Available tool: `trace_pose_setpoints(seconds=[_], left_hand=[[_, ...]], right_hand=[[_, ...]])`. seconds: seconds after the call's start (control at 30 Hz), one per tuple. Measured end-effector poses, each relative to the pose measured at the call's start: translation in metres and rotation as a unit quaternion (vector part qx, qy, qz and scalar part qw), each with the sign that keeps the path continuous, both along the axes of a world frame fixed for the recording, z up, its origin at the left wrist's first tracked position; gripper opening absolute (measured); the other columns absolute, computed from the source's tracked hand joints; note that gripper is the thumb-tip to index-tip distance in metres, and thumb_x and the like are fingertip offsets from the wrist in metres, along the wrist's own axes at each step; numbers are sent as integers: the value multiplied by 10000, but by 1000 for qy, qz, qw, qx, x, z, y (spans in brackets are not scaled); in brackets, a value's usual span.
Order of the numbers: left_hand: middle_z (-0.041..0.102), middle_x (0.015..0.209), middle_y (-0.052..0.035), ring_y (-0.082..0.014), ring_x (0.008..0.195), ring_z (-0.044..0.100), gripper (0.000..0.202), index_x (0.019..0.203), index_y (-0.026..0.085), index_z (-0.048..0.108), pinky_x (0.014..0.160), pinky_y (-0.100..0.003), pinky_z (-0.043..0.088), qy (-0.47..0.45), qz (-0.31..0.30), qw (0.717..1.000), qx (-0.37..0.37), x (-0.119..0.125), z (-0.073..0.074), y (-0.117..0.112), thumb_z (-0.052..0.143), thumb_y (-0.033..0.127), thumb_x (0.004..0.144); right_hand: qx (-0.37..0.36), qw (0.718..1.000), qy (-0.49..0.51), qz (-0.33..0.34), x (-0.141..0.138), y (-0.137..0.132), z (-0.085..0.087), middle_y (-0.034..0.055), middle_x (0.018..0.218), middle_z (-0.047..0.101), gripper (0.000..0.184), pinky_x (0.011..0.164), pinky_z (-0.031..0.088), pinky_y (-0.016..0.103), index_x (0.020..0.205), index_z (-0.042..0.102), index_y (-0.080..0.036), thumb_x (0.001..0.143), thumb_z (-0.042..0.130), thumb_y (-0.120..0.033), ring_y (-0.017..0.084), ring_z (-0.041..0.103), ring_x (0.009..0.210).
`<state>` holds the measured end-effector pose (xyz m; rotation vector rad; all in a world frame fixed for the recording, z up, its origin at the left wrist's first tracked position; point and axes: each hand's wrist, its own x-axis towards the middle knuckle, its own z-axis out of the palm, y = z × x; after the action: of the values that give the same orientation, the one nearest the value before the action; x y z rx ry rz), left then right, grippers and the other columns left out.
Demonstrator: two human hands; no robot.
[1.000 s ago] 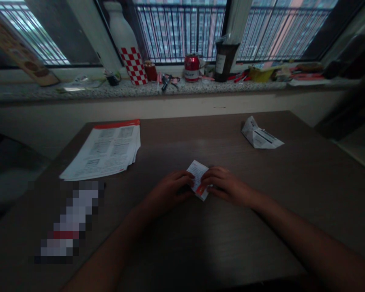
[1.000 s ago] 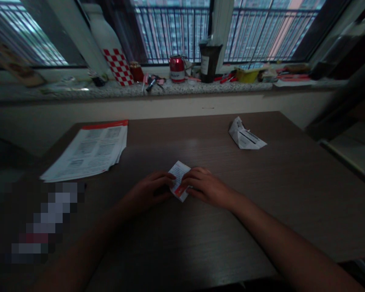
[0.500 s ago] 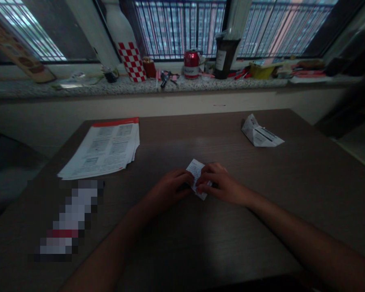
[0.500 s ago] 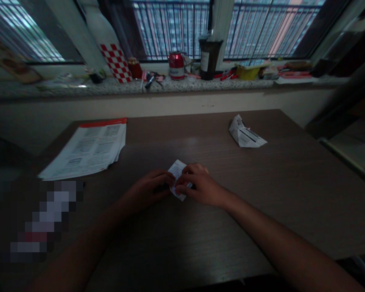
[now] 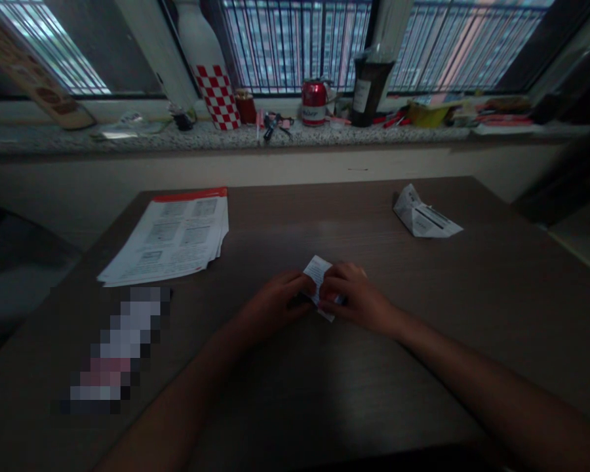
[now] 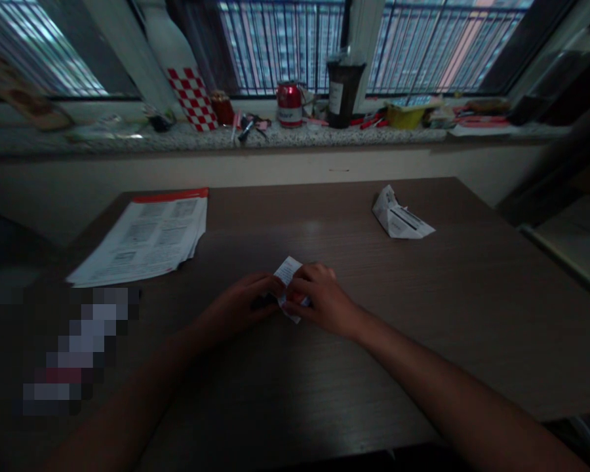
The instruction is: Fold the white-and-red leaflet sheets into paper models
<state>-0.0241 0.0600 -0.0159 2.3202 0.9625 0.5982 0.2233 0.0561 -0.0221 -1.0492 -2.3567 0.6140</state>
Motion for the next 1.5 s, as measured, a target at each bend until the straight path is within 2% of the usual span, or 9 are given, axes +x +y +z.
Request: trace_pose_setpoints(seconds=[0.23, 0.43, 0.53, 0.7, 0.83, 0.97, 1.07, 1.17, 1.5], left_hand=[[699, 1180, -57, -251, 1105, 680, 265, 1153, 240, 637, 968, -400, 554, 17, 18, 1000, -3, -1, -2, -1, 754, 213, 918], [625, 1414, -71, -266, 1290, 620, 203, 1197, 281, 726, 1098, -432, 499, 46, -25, 998, 44, -4, -7, 0, 660, 237, 1011], [618, 1440, -70, -273, 1301, 616, 210, 1202, 288, 745, 1102, -444, 501, 77, -22, 995, 63, -5, -4, -1, 630, 233, 1035], [605, 1478, -90, -297, 1305, 618, 280, 1297, 284, 703, 1077, -492, 531, 150, -20, 981, 123, -5, 2, -7, 587, 206, 1054], [591, 1504, -144, -334, 1347, 607, 362, 1420, 242, 615, 1077, -519, 542, 192, -31, 969, 154, -4, -1, -16, 570, 229, 1061], [384, 1681, -148, -348, 1543, 383, 556, 1610, 275, 416, 1203, -537, 426, 201, -59, 969, 133, -7, -6, -29, 555, 357, 1079], [166, 1758, -109, -319, 1611, 200, 646, 1678, 303, 265, 1286, -542, 279, 202, -69, 970, 115, -12, -7, -35, 509, 439, 1095], [71, 1769, -83, -303, 1623, 130, 679, 1694, 319, 197, 1304, -522, 235, 204, -74, 971, 102, -14, -6, -37, 489, 466, 1099], [138, 1765, -48, -335, 1617, 175, 673, 1683, 368, 235, 1283, -543, 260, 218, -48, 969, 109, -14, -3, -39, 488, 541, 1084]], right_hand=[[7, 996, 15, 87, 21, 1, 7, 77, 1195, 671, 144, 1010, 452, 451, 1139, 733, -264, 1028, 653, -307, 254, 601, 1172], [-31, 993, 58, 102, 32, 4, 12, 96, 1236, 692, 223, 1007, 541, 403, 1261, 671, -240, 1054, 593, -273, 227, 654, 1166], [-5, 992, 25, 127, 38, 4, 13, 114, 1339, 664, 297, 1048, 546, 409, 1346, 651, -247, 1058, 587, -279, 236, 638, 1248], [75, 983, -68, 153, 46, -1, 5, 151, 1508, 589, 414, 1173, 469, 514, 1451, 611, -228, 1051, 604, -334, 300, 554, 1410], [81, 979, -110, 154, 51, -10, -3, 145, 1628, 480, 574, 1235, 386, 556, 1580, 482, -236, 1040, 623, -368, 321, 403, 1535], [56, 976, -127, 167, 56, -15, -3, 137, 1701, 353, 701, 1282, 302, 523, 1661, 325, -235, 1044, 612, -406, 291, 286, 1591], [41, 974, -129, 179, 58, -14, -3, 126, 1722, 307, 725, 1295, 273, 505, 1672, 290, -247, 1047, 600, -441, 275, 255, 1602], [37, 974, -129, 182, 59, -13, -5, 113, 1724, 307, 720, 1292, 281, 506, 1673, 288, -262, 1049, 590, -457, 268, 267, 1599], [50, 983, -145, 99, 64, -18, -8, 107, 1738, 245, 765, 1307, 232, 537, 1687, 230, -270, 1045, 588, -479, 284, 239, 1604]])
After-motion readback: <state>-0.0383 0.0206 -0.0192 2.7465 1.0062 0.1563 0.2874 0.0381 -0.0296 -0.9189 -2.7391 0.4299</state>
